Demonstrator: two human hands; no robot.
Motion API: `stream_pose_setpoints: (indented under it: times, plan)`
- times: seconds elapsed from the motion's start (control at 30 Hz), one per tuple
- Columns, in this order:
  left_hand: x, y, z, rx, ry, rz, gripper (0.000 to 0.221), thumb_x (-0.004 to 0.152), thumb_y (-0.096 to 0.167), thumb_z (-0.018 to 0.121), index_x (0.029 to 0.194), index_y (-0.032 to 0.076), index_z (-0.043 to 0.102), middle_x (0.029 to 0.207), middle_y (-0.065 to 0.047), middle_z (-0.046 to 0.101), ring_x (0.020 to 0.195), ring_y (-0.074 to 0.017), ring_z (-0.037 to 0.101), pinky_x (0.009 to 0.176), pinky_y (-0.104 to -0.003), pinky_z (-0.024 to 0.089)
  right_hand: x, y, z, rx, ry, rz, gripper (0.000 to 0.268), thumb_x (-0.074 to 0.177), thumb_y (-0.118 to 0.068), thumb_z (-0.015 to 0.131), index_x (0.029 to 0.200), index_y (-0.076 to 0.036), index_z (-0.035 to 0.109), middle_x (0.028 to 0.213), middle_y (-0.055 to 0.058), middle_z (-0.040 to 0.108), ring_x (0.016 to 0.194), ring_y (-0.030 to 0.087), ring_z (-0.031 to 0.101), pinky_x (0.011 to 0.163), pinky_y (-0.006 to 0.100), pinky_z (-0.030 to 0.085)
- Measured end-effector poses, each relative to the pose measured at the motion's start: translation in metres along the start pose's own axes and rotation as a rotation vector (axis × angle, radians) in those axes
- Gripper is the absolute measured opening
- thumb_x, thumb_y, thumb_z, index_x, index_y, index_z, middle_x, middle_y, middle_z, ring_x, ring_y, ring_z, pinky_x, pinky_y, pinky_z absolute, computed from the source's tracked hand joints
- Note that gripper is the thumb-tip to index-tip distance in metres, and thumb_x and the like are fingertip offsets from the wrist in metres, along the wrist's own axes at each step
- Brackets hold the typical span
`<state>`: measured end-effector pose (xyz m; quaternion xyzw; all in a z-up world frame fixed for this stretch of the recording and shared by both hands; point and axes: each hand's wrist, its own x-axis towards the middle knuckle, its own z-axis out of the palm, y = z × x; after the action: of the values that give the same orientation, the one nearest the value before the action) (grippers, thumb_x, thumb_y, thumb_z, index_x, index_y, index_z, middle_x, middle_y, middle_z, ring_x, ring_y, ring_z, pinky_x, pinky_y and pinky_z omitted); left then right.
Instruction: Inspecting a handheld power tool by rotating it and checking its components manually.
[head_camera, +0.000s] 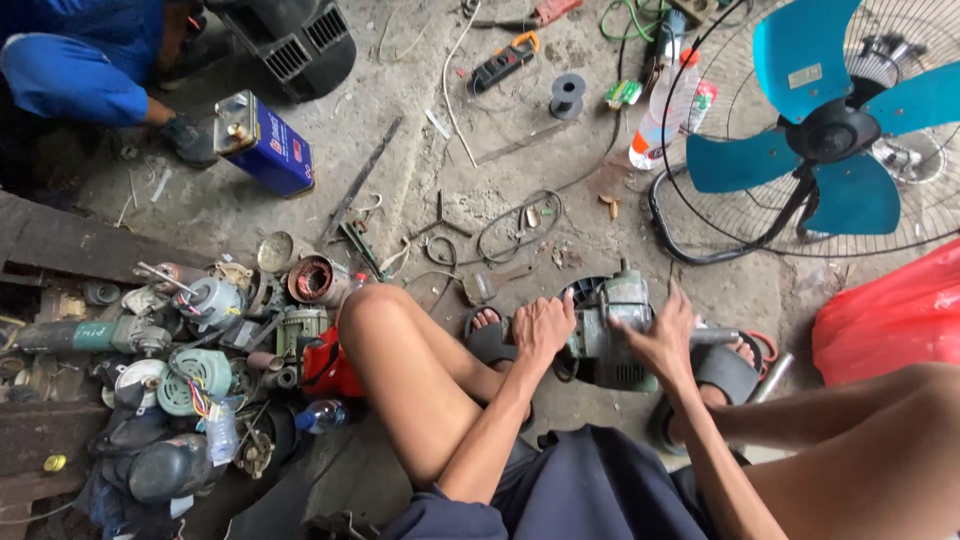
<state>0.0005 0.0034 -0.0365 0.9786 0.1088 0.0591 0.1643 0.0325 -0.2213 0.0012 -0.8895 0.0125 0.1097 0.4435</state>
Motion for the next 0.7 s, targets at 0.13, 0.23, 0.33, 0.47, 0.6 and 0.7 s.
stream_pose_setpoints:
  times: [0.13, 0.23, 0.33, 0.47, 0.6, 0.7]
  plan:
    - [-0.004, 0.006, -0.008, 0.045, 0.044, 0.0, 0.069, 0.119, 0.045, 0.049, 0.076, 0.004, 0.084, 0.071, -0.023, 0.08, 0.072, -0.0441, 0.085, 0.07, -0.058, 0.064, -0.006, -0.001, -0.008, -0.002, -0.011, -0.018, 0.138, 0.085, -0.053, 0.1, 0.184, 0.003, 0.024, 0.175, 0.05, 0.031, 0.165, 0.071, 0.033, 0.136, 0.082, 0.015]
    - [-0.001, 0.002, 0.001, 0.078, 0.103, -0.015, 0.066, 0.118, 0.047, 0.052, 0.076, 0.007, 0.085, 0.068, -0.02, 0.079, 0.069, -0.0418, 0.085, 0.066, -0.057, 0.064, -0.001, 0.026, 0.0, -0.124, -0.093, -0.016, 0.15, 0.072, -0.057, 0.107, 0.185, 0.0, 0.027, 0.173, 0.049, 0.037, 0.164, 0.07, 0.039, 0.136, 0.08, 0.021]
    - [-0.001, -0.001, 0.008, 0.058, 0.122, -0.021, 0.066, 0.117, 0.047, 0.051, 0.075, 0.008, 0.083, 0.069, -0.021, 0.079, 0.07, -0.0419, 0.085, 0.066, -0.058, 0.063, 0.011, 0.023, 0.003, -0.129, -0.068, 0.044, 0.158, 0.066, -0.061, 0.107, 0.186, -0.001, 0.025, 0.173, 0.05, 0.036, 0.162, 0.071, 0.04, 0.136, 0.079, 0.022]
    - [-0.005, -0.001, 0.008, 0.019, 0.094, -0.016, 0.069, 0.118, 0.047, 0.049, 0.075, 0.006, 0.083, 0.071, -0.024, 0.08, 0.074, -0.0456, 0.085, 0.069, -0.06, 0.063, 0.0, 0.017, 0.001, -0.103, -0.058, -0.012, 0.148, 0.075, -0.065, 0.099, 0.186, 0.001, 0.025, 0.175, 0.051, 0.033, 0.166, 0.071, 0.034, 0.138, 0.08, 0.014]
    - [-0.004, -0.005, 0.05, 0.083, 0.286, -0.019, 0.071, 0.123, 0.046, 0.058, 0.073, 0.001, 0.08, 0.072, -0.022, 0.074, 0.055, -0.0411, 0.062, 0.07, -0.055, 0.052, -0.01, 0.032, 0.006, -0.221, -0.028, -0.104, 0.148, 0.074, -0.072, 0.09, 0.177, 0.015, 0.029, 0.172, 0.049, 0.036, 0.156, 0.067, 0.039, 0.129, 0.08, 0.028]
    - [0.0, -0.001, 0.017, 0.007, 0.101, -0.02, 0.069, 0.117, 0.048, 0.05, 0.076, 0.005, 0.083, 0.072, -0.025, 0.079, 0.074, -0.0466, 0.085, 0.069, -0.061, 0.063, 0.007, 0.003, 0.001, -0.061, 0.017, -0.039, 0.134, 0.082, -0.06, 0.097, 0.184, -0.001, 0.032, 0.175, 0.051, 0.033, 0.166, 0.071, 0.033, 0.138, 0.081, 0.01]
